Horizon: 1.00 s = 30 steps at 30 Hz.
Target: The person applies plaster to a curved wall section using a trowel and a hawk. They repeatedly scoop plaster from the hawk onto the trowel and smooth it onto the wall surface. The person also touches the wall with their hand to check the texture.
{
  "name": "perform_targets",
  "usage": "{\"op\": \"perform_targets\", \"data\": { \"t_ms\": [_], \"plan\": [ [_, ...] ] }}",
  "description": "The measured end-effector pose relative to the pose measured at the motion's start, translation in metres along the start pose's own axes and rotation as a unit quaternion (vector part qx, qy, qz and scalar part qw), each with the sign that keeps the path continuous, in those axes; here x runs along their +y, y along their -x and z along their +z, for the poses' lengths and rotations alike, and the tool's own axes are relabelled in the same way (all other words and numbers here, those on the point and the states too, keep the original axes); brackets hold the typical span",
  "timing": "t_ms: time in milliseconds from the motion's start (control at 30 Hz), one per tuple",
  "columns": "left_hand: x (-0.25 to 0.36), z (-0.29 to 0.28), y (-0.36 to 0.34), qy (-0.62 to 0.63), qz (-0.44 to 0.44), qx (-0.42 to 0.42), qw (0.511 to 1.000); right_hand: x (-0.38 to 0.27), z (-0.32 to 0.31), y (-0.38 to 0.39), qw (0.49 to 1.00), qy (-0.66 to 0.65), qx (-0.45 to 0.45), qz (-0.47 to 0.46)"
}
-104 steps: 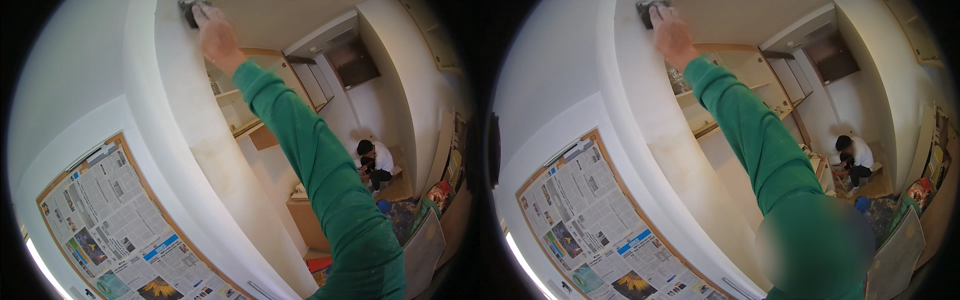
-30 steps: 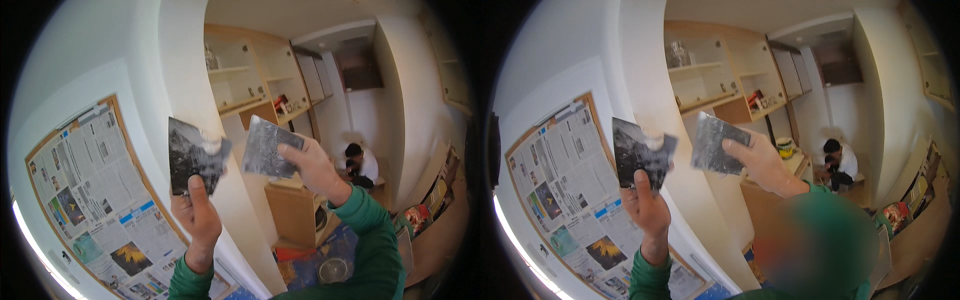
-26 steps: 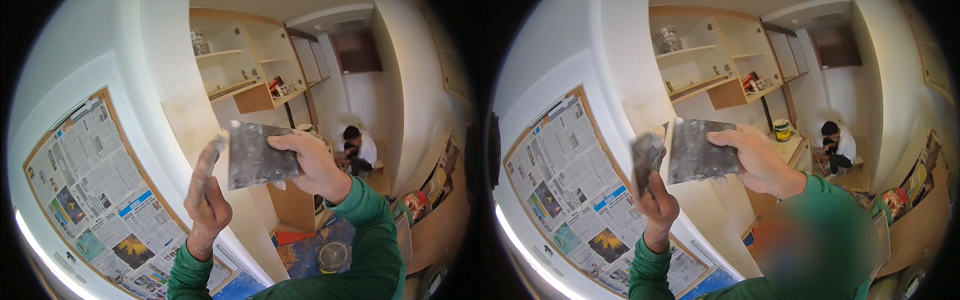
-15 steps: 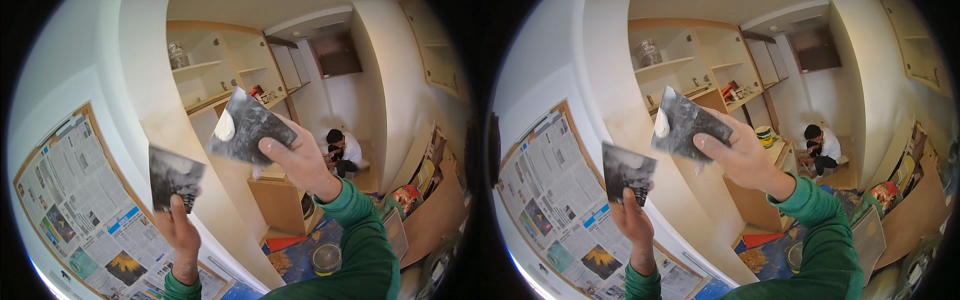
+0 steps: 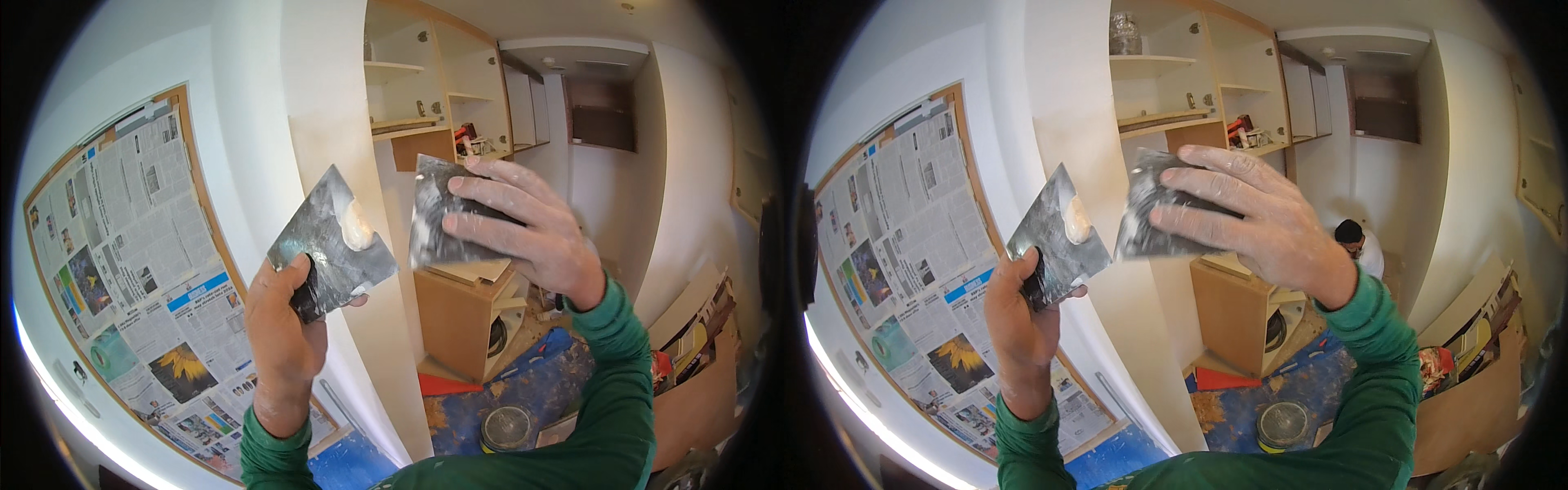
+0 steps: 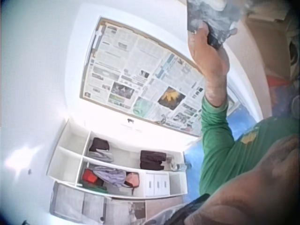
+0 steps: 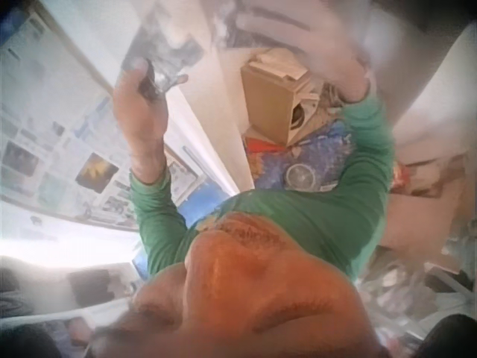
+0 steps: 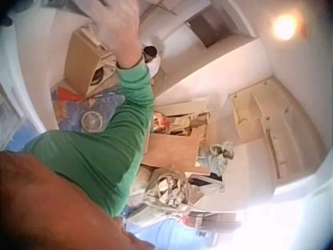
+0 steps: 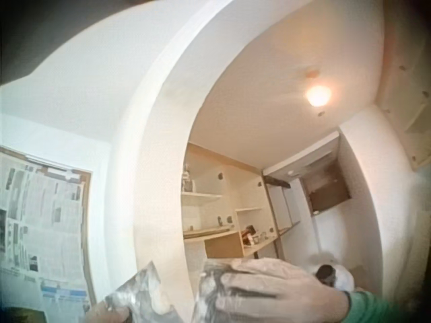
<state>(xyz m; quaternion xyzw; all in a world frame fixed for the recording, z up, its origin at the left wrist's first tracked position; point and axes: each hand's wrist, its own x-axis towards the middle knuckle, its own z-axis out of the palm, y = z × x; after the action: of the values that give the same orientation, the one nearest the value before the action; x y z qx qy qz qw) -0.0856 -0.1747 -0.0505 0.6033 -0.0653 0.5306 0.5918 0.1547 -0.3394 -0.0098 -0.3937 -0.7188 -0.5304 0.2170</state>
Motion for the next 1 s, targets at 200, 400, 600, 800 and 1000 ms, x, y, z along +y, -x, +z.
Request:
{"op": "perform_targets", "data": {
  "t_ms": [200,400,600,800,1000],
  "plan": [
    [0.006,-0.005,-0.008,0.059,-0.056,0.023,0.996,-0.010,-0.012,-0.042,0.993,0.000,-0.043,-0.113],
    [0.027,-0.036,-0.010,0.000,0.084,0.076,0.994,-0.017,-0.021,-0.056,0.992,0.016,-0.070,-0.107],
    [0.055,-0.118,0.000,-0.015,0.184,0.173,0.967,0.045,-0.029,-0.117,0.966,-0.096,0.132,0.201],
    [0.031,-0.198,0.029,-0.259,0.193,0.316,0.892,0.142,-0.029,-0.227,0.913,0.132,0.367,0.119],
    [0.021,-0.284,0.070,-0.293,0.154,0.387,0.860,0.164,-0.013,-0.283,0.884,0.223,0.407,0.045]
  ]
}}
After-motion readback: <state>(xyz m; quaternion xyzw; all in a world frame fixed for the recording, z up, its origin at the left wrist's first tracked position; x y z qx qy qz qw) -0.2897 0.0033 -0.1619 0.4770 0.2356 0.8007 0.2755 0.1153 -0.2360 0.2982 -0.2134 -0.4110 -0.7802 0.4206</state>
